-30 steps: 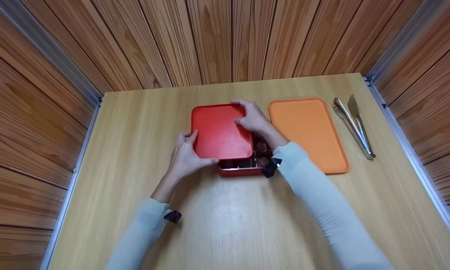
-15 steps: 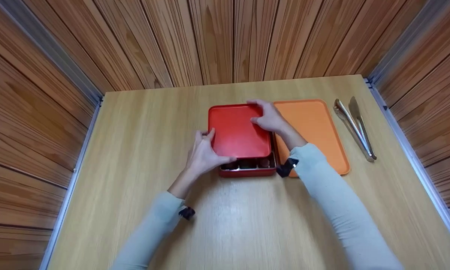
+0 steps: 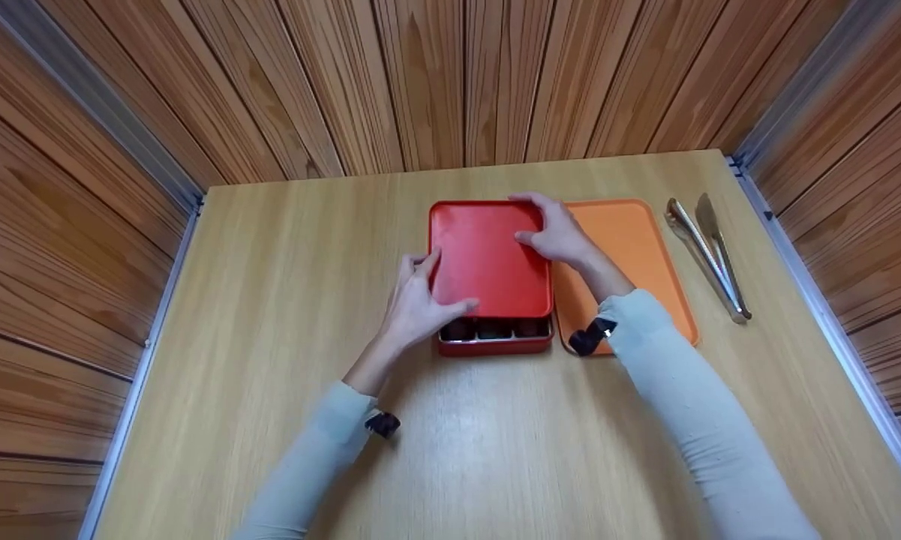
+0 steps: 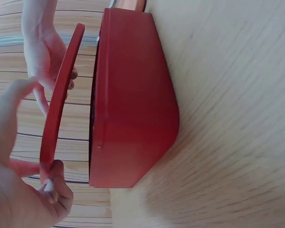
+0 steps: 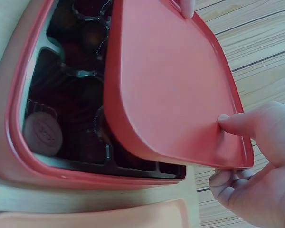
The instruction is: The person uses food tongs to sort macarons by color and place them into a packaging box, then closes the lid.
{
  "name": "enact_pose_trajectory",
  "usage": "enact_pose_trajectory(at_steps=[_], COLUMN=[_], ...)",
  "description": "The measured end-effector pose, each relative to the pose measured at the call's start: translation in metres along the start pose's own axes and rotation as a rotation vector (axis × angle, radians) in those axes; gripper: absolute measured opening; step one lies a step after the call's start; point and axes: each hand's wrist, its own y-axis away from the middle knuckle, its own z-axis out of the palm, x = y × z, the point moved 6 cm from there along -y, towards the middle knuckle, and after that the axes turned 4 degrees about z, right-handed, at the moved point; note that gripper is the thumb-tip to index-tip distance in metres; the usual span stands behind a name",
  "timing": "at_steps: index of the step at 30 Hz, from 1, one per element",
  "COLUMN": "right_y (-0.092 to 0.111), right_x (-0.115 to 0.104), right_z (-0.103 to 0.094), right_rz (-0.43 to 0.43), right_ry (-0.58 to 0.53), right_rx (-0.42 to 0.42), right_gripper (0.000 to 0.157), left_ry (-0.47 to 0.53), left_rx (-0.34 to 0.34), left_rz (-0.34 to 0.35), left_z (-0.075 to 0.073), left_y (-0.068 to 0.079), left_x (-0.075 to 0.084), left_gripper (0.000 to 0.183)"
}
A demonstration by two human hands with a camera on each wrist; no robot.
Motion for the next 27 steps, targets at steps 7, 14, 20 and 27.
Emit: enact_pose_trajectory(at_steps=[7, 14, 20, 27], right_y=[0.008, 0.019, 0.031, 0.042], right_x=[-0.016, -0.027, -0.039, -0.052], right_z=[-0.014, -0.022, -0.030, -0.040], right_rz=[-0.067, -0.151, -0.204, -0.205], right_ry=[0.038, 0.061, 0.016, 0.004], right_rx=[0.071, 0.160, 0.178, 0.174], right_gripper=[0.059, 0.055, 0.051, 0.046], left_ry=[0.070, 0.130, 0.206, 0.219], left_rx=[0.030, 0.049, 0.067, 0.086], left_rz=[-0.018, 0.015, 0.032, 0.033], left_z=[-0.007, -0.010, -0.019, -0.028], left_y=[-0.005, -0.009, -0.008, -0.011], left_x=[0.005, 0.006, 0.009, 0.010], left_gripper=[0.110, 0.100, 0.081, 0.070])
